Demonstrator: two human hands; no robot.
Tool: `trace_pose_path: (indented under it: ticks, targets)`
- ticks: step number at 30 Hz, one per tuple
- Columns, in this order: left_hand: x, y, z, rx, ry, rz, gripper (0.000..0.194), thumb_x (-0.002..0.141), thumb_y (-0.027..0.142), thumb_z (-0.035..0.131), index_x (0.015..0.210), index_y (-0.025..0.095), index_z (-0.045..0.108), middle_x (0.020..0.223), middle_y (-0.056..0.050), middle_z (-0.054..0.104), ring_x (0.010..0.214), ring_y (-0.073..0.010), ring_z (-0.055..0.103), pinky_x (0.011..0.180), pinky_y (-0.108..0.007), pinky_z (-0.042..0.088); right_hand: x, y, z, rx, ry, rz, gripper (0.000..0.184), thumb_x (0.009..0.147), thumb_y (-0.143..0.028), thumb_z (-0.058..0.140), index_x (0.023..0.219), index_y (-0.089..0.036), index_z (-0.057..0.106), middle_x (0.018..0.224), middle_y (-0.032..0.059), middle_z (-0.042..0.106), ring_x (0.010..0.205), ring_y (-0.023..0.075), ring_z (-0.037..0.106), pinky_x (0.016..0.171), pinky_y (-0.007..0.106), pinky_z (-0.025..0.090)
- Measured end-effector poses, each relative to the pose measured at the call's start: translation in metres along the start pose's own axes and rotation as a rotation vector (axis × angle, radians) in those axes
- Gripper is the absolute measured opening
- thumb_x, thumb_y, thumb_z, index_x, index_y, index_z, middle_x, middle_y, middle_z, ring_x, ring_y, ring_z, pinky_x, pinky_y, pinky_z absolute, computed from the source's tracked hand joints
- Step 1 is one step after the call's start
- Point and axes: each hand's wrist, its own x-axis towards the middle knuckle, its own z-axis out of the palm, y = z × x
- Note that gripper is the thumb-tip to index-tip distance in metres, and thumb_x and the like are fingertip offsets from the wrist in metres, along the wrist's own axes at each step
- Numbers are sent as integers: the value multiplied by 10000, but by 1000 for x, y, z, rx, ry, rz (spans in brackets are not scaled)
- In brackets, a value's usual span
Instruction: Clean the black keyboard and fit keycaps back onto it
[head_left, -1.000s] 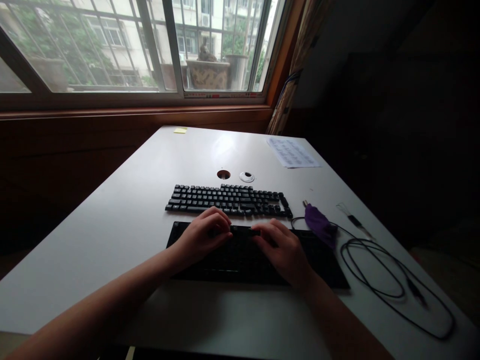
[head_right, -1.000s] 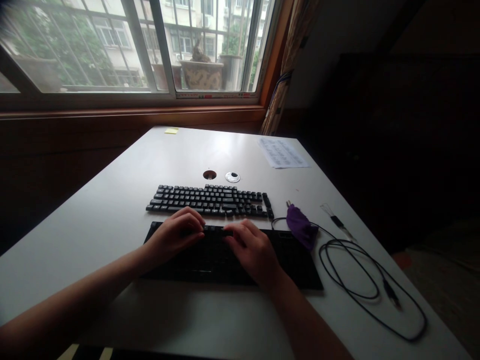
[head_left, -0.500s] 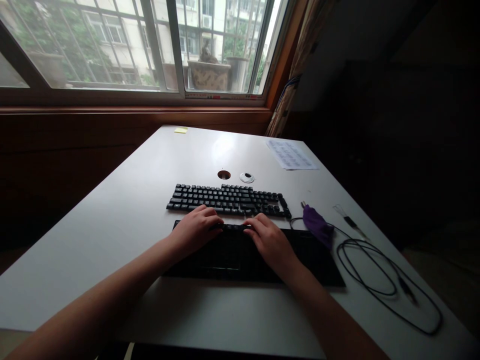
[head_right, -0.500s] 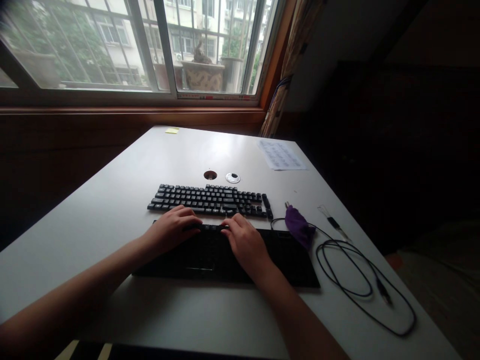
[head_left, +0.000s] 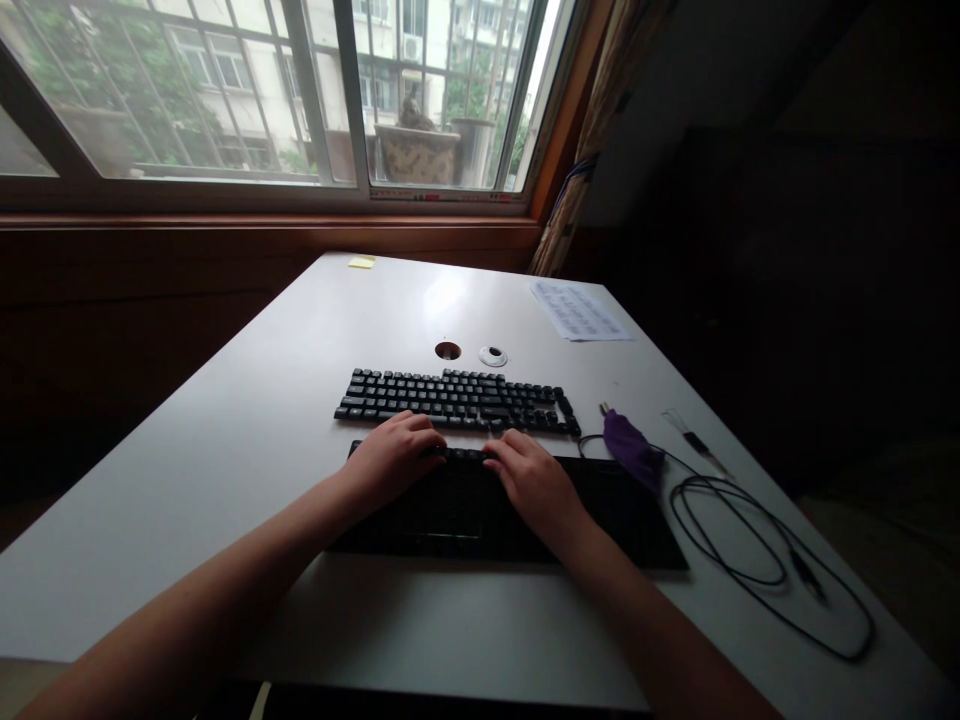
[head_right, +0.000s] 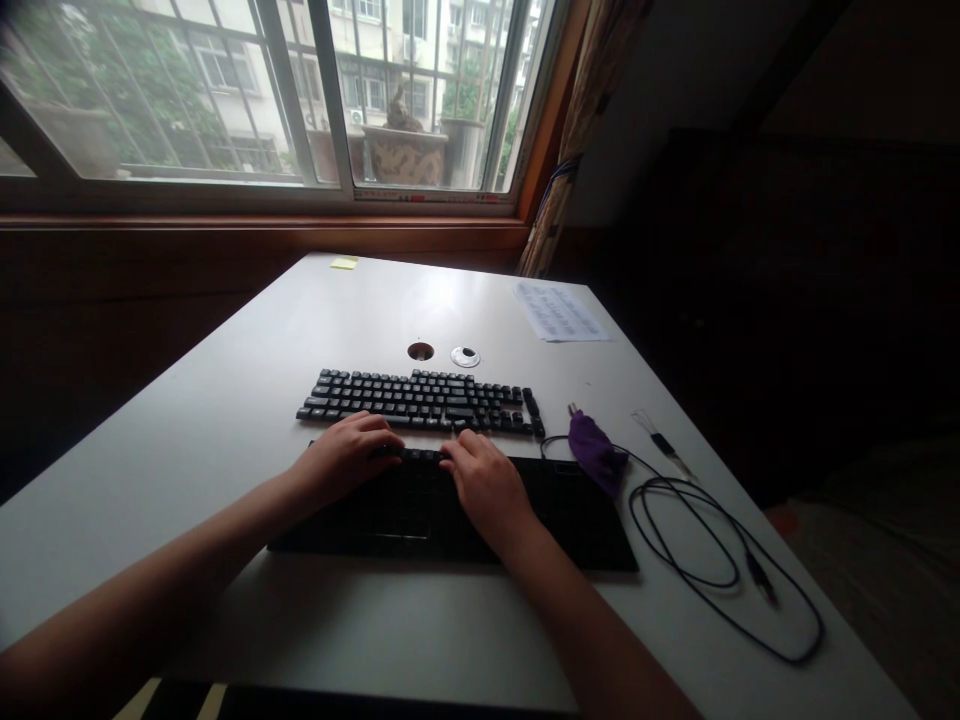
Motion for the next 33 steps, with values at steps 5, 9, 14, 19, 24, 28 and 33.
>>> trace_pose_path:
  ticks: [5, 9, 14, 19, 24, 28, 33]
  targets:
    - [0, -1, -2, -19, -6, -6, 84, 892, 226, 743, 972, 207, 758, 950, -47, 707, 897, -215, 634, 821, -341, 517, -3, 2, -9, 211, 95, 18, 201, 1031, -207, 498, 1062, -215, 697, 924, 53, 617, 870, 202, 643, 812, 354, 569]
    - [0, -2, -3, -20, -6, -11, 77, 898, 237, 737, 965, 207, 759, 939, -47, 707, 885, -210, 639, 813, -334, 522, -11, 0, -21, 229, 195, -12, 275, 1029, -212, 489, 1233, -232, 672, 1052, 88, 651, 1001, 227, 646, 908, 407, 574]
    - [0, -2, -4, -25, -17, -16, 78, 894, 239, 746, 965, 209, 756, 942, -45, 703, 891, -209, 642, 820, -328, 521, -17, -3, -31, 151, 82, -190, 441, 1009, -180, 514, 1441, -258, 554, 1303, 112, 672, 1296, 283, 565, 1088, 527, 488]
    - [0, -3, -3, -32, -26, -31, 80, 898, 252, 745, 964, 208, 758, 946, -47, 704, 900, -216, 640, 824, -338, 515, -18, -6, -37, 176, 94, -150, 310, 1009, -209, 517, 1267, -240, 685, 1415, 139, 600, 1323, 288, 565, 1095, 522, 485]
    - [0, -2, -4, -24, -24, -27, 86, 896, 252, 747, 970, 211, 756, 953, -46, 703, 909, -220, 637, 826, -342, 516, -18, -6, -37, 177, 110, -114, 307, 1002, -265, 552, 1292, -233, 648, 1425, 147, 593, 1309, 298, 572, 1101, 534, 474]
    - [0, -1, -5, -20, -24, -24, 85, 895, 246, 746, 972, 210, 753, 959, -47, 705, 903, -213, 637, 809, -330, 518, -19, -4, -37, 197, 127, -137, 216, 998, -279, 562, 1173, -219, 674, 1346, 142, 637, 1292, 293, 583, 1089, 504, 482]
    - [-1, -3, -3, 0, -16, -11, 82, 906, 259, 734, 972, 215, 752, 958, -43, 701, 908, -211, 635, 817, -329, 516, -20, 0, -35, 216, 84, -129, 256, 1012, -321, 554, 1230, -238, 659, 1358, 127, 623, 1285, 285, 580, 1088, 498, 475]
